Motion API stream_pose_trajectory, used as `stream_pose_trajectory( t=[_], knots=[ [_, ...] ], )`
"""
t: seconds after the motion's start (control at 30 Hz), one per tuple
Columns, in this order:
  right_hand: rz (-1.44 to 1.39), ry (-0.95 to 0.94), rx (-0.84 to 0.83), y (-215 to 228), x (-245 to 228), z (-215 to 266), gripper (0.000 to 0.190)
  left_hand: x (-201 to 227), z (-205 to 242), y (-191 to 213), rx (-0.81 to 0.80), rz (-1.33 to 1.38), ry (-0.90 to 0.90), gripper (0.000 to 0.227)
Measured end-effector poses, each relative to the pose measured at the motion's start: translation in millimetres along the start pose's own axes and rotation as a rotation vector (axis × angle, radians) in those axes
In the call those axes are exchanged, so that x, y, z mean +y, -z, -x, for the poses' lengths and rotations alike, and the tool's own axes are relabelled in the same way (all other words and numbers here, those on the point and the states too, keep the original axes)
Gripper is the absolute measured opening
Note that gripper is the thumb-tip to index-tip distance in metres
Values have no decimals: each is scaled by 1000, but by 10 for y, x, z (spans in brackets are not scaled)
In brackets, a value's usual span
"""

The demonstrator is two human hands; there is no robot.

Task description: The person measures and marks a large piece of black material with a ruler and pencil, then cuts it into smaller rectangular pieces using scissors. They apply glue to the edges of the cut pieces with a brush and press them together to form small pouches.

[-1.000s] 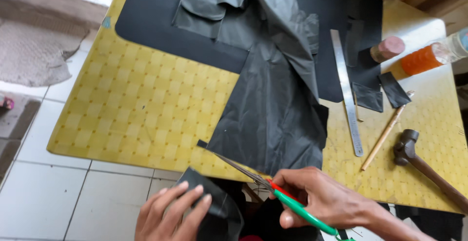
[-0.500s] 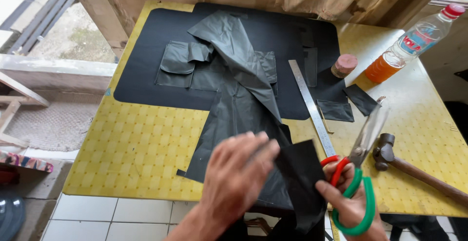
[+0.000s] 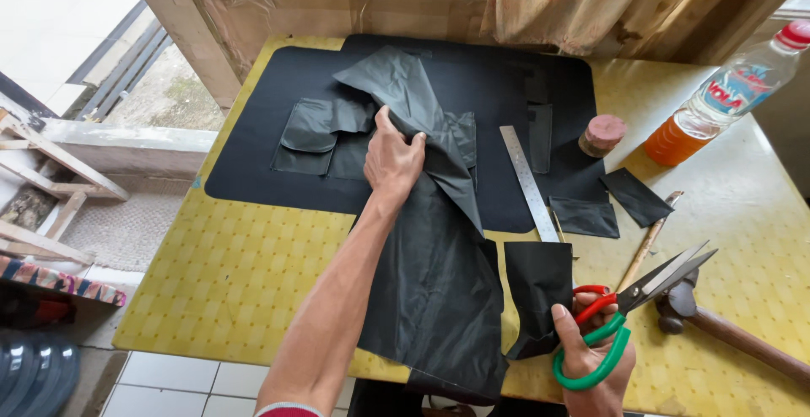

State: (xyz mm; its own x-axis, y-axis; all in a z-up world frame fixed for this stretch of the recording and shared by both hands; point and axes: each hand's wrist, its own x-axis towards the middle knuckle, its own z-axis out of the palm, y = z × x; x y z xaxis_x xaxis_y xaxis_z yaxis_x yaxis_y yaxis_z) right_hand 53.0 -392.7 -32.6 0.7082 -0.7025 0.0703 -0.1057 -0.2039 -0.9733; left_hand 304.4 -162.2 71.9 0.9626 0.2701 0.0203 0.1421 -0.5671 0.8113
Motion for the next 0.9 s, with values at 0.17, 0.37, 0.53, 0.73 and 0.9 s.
stream_pose_trajectory(
  t=[0.17,0.37,0.53,0.73,0.9],
  knots=[
    [-115,-1,-39,-22,-242,111,31,70,-54,123,131,318,-198,39],
    [-105,-16,-47,-15,-444,167,26,328,533,1725,363,507,-654,22],
    [-104,14,-67,-14,-509,206,28,-542,460,2661,-9,625,-375,48],
    [-169,25,-118,9,-609,238,27,-1619,540,2753,422,131,-288,28],
    [-326,-100,-161,30,-668,251,25,-2380,395,2715,341,-2,8,22]
  ],
)
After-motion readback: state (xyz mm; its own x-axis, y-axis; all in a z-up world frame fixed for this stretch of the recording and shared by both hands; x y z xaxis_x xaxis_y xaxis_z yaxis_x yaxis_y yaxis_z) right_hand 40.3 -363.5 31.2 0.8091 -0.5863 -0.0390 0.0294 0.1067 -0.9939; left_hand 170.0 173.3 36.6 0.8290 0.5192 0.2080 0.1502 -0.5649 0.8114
